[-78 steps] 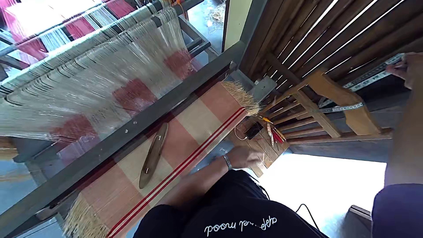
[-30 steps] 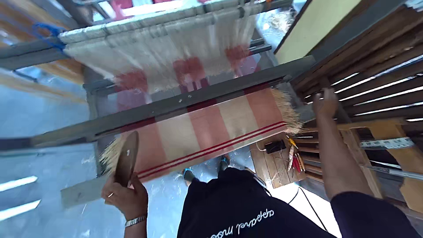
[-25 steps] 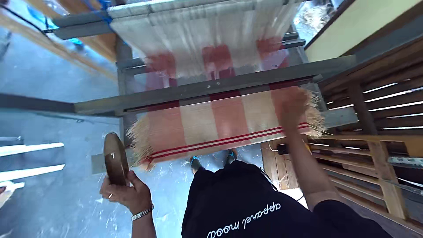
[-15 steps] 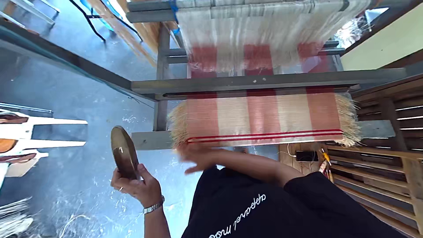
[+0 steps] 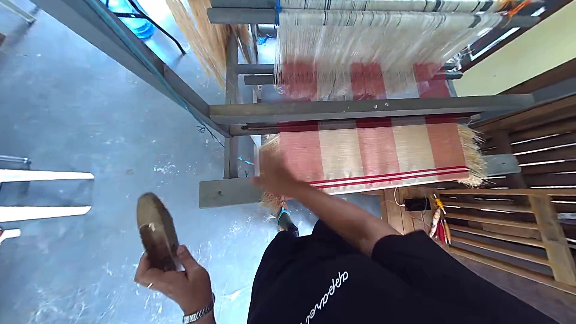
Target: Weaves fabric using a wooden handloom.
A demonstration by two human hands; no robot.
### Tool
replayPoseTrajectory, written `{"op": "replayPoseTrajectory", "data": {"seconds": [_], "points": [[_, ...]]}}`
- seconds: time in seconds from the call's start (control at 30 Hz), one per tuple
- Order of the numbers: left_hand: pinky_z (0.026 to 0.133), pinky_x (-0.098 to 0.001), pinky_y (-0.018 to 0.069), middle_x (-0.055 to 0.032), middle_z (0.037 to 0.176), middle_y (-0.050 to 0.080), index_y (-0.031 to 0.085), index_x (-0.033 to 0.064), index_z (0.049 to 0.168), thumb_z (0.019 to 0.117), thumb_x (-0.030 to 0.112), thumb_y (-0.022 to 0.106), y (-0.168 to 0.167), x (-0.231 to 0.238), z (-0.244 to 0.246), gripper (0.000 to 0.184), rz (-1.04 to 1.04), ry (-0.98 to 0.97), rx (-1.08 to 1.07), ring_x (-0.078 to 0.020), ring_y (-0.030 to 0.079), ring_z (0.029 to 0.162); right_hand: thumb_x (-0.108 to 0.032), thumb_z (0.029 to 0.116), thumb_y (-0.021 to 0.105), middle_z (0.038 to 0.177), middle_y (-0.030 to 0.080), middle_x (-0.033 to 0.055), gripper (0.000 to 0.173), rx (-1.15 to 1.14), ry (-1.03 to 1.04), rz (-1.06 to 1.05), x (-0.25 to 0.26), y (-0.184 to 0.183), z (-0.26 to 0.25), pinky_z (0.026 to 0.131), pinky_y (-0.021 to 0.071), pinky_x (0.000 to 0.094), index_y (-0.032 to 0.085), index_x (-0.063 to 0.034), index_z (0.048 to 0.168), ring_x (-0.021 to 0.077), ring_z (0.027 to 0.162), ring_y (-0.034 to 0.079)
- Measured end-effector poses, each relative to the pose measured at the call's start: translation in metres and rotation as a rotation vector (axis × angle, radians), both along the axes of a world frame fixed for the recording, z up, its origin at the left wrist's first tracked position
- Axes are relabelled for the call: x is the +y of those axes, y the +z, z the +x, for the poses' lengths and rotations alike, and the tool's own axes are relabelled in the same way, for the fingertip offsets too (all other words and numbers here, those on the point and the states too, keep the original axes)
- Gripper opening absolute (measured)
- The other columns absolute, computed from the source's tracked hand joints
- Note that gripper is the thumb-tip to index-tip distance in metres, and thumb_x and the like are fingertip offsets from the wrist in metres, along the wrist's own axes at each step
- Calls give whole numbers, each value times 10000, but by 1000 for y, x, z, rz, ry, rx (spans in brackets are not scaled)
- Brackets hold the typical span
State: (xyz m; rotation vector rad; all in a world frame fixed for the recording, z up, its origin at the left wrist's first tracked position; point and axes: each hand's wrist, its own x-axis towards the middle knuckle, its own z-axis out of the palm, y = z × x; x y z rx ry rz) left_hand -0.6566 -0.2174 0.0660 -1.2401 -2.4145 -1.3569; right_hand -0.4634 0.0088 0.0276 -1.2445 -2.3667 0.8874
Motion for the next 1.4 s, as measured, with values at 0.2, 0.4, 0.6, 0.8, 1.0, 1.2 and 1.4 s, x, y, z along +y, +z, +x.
{"op": "replayPoseTrajectory", "data": {"seconds": [0.2, 0.4, 0.6, 0.8, 1.0, 1.2, 1.4], "points": [[1137, -409, 406, -394, 1368, 465, 353, -194, 1392, 997, 238, 594, 1, 48, 10, 632, 19, -292, -16, -375, 493, 1320, -446, 1032, 579, 1647, 392, -2, 550, 88, 409, 79, -42, 35, -13, 1256, 213, 582, 486, -275, 1546, 241, 1547, 303], [1087, -660, 386, -210, 1370, 615, 573, 58, 1411, 989, 368, 602, -20, 90, 50, 525, -287, -751, 16, -420, 546, 1302, -582, 1047, 427, 1698, 282, 11, 629, -462, -351, 289, -25, -47, 280, 1224, 187, 682, 371, -307, 1609, 303, 1574, 213], [1094, -638, 383, -98, 1450, 588, 574, 201, 1439, 972, 298, 658, -18, 160, 150, 485, -628, -1351, 256, -366, 519, 1353, -567, 1032, 475, 1519, 474, 275, 720, -314, -750, -229, -72, 48, 384, 1154, 382, 605, 481, -27, 1508, 431, 1410, 462], [1127, -567, 378, -62, 1398, 620, 598, 207, 1408, 988, 455, 625, 4, 214, 245, 488, -590, -1592, 174, -291, 532, 1338, -495, 946, 691, 1290, 659, 191, 641, -266, -367, -91, -103, 36, 310, 898, 563, 601, 544, -139, 1458, 384, 1122, 677], [1105, -643, 394, -291, 1488, 460, 468, 35, 1489, 916, 563, 699, -45, 288, 238, 813, -450, -741, -38, -479, 459, 1357, -421, 979, 678, 1374, 590, 279, 684, -234, -909, -199, -80, 20, 399, 1001, 499, 653, 461, -47, 1509, 455, 1205, 622], [1098, -586, 423, -277, 1416, 522, 604, -17, 1332, 958, 465, 693, -69, 312, 265, 617, -494, -545, 46, -463, 491, 1326, -431, 985, 673, 1380, 583, 262, 656, -319, -1017, -105, -31, 1, 451, 1007, 496, 611, 482, -60, 1491, 442, 1221, 610], [1054, -525, 486, -227, 1310, 618, 693, 2, 1184, 1049, 212, 548, -67, 321, 265, 289, -523, -656, 174, -390, 583, 1257, -458, 960, 699, 1304, 593, 282, 627, -355, -880, 86, -5, -20, 458, 1056, 451, 608, 568, -51, 1419, 470, 1244, 560]]}}
